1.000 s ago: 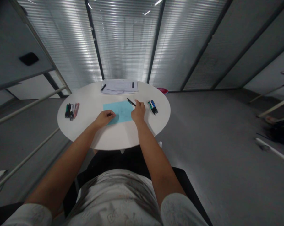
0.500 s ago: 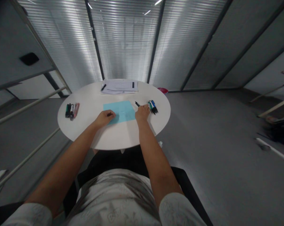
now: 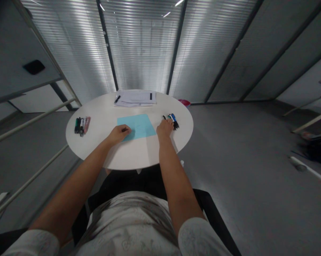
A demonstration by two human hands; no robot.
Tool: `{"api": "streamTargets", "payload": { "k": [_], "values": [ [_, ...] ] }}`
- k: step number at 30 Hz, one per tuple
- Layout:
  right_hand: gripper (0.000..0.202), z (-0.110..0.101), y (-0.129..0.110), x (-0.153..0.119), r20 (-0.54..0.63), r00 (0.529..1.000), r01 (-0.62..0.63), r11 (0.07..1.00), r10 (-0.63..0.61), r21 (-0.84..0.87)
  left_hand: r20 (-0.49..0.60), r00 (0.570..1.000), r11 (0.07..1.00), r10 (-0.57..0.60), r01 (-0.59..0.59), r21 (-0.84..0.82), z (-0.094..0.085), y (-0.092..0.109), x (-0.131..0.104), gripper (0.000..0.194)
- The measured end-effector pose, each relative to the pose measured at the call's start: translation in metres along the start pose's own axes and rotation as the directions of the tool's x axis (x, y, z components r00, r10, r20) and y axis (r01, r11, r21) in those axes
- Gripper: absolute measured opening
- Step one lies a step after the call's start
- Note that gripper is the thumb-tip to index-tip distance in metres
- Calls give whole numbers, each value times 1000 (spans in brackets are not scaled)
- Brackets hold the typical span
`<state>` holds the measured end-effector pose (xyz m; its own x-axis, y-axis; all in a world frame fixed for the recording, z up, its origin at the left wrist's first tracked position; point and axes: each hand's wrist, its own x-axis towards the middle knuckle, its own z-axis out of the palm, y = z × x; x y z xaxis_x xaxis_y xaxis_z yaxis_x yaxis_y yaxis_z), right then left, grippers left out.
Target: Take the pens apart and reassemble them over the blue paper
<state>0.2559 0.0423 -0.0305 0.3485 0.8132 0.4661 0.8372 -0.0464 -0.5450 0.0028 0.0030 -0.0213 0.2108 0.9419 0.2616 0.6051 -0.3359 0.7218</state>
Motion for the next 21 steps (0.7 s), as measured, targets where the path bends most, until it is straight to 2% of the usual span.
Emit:
{"api": "streamTargets", "payload": {
  "k": [10, 14, 18, 21],
  "values": [
    [33, -15, -1, 2, 27, 993, -115, 991, 117, -66, 2, 1000, 1000, 0, 0, 2, 1, 1, 0, 24],
    [33, -13, -7, 0, 17, 1000, -21, 995, 23, -102, 1, 1000, 1000, -11, 11, 10, -1, 4, -1, 23],
    [34, -10, -12, 2, 163, 982, 116, 983, -92, -144, -3, 1000, 1000, -18, 18, -7, -1, 5, -1, 22],
    [37, -10, -13, 3, 227, 968, 139, 978, -102, -154, -5, 1000, 1000, -19, 19, -21, 0, 4, -1, 23]
  ]
}}
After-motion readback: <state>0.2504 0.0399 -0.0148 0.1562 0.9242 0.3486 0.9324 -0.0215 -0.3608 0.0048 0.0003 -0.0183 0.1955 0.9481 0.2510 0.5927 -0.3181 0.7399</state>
